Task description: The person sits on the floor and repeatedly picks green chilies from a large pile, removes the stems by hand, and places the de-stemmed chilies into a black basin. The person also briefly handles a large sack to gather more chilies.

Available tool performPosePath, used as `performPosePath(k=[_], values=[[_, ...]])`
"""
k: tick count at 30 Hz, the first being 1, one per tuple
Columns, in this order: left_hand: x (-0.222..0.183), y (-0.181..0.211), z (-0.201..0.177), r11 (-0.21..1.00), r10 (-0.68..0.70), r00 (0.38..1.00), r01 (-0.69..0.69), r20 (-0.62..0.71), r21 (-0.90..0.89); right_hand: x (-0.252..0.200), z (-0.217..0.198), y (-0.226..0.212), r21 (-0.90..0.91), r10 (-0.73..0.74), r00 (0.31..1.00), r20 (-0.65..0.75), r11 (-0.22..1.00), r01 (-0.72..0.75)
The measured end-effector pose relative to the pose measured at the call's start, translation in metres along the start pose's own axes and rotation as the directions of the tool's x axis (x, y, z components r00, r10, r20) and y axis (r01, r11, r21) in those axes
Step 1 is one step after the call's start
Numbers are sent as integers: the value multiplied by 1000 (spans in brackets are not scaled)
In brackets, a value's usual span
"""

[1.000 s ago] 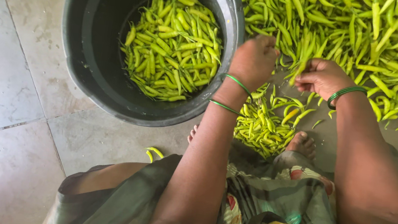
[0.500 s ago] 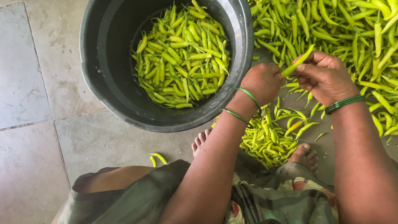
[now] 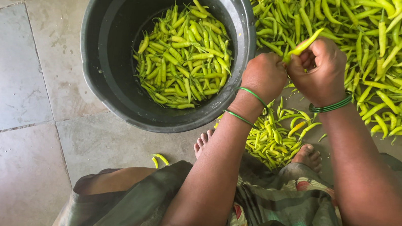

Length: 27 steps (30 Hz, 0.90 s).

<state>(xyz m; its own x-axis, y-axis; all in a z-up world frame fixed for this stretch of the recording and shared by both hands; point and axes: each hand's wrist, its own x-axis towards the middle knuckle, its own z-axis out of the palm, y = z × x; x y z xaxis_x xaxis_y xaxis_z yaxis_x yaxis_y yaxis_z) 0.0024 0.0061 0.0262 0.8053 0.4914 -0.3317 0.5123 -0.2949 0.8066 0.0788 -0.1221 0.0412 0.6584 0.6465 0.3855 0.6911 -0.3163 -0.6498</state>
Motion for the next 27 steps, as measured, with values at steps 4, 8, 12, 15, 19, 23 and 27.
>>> performPosePath(k=[4,8,12,15,19,23,27], values=[[2,-3,-1,999,-19,1000,19,1,40,-2,1,4,-71,-200,980,7,977,200],[11,-19,5,996,-16,1000,15,0,88,0,3,17,-130,-122,990,-73,985,112],[32,-40,-12,724,424,900,-403,99,560,15,8,2,43,67,983,-173,997,-60],[44,-64,-54,960,181,933,-98,-310,263,13,32,-23,505,461,875,149,725,-468],[40,-75,-87,984,87,870,1,-485,177,-18,66,-1,464,159,986,43,871,-161],[30,-56,-80,995,-68,894,93,-444,35,-75,74,115,-252,270,961,-51,928,-274],[31,-39,-63,997,75,895,-80,-440,9,-162,25,230,-231,594,762,-257,728,-646]])
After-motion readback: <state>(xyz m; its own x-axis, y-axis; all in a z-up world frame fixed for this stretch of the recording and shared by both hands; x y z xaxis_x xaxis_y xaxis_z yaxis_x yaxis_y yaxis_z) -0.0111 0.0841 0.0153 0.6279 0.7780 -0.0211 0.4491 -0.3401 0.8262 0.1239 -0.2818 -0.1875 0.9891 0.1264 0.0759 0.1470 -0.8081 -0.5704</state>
